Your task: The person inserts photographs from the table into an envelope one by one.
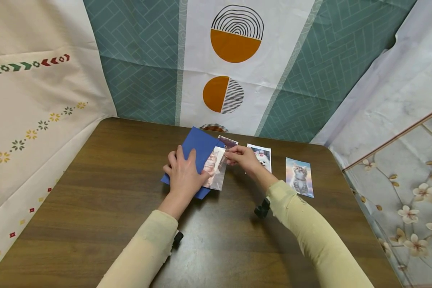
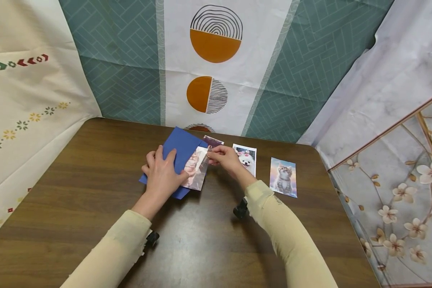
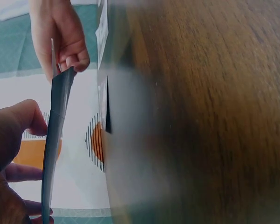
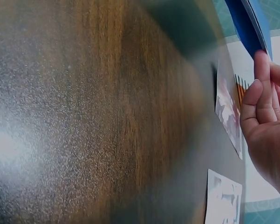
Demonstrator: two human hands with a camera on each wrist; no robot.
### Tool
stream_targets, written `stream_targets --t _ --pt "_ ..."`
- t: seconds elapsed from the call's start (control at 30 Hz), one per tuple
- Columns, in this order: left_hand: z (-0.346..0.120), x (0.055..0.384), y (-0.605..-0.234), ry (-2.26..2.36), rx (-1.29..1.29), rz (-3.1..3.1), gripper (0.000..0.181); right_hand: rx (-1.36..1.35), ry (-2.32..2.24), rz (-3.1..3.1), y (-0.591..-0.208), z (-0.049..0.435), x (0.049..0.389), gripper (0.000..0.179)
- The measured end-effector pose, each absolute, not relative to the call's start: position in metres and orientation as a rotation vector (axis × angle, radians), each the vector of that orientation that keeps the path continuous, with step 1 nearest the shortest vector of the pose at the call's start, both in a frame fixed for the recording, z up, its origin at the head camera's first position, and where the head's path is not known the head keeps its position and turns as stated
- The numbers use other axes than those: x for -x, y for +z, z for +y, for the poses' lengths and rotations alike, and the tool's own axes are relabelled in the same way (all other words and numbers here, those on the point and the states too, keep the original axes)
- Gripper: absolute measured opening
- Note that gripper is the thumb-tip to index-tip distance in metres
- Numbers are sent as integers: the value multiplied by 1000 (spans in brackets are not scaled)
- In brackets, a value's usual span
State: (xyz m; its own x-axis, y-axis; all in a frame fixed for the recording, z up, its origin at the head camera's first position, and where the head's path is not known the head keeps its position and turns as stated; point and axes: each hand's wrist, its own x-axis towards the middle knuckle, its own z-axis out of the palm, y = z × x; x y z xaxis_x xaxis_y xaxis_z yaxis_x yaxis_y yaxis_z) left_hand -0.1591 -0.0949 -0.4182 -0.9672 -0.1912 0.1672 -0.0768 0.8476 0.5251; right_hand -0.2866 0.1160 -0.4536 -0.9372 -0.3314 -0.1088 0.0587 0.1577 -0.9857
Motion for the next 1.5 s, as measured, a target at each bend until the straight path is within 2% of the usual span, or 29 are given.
stream_targets --t 0.63,1.03,1.5 --pt "-93 161 -420 -694 -223 -2843 91 278 -1935 2070 -455 110 288 13" --pt "-90 164 -420 -692 -219 -2834 86 230 -1899 2100 -463 108 289 4" --pt "-93 165 -419 -665 -222 -2843 87 222 -1862 2083 -460 108 288 9"
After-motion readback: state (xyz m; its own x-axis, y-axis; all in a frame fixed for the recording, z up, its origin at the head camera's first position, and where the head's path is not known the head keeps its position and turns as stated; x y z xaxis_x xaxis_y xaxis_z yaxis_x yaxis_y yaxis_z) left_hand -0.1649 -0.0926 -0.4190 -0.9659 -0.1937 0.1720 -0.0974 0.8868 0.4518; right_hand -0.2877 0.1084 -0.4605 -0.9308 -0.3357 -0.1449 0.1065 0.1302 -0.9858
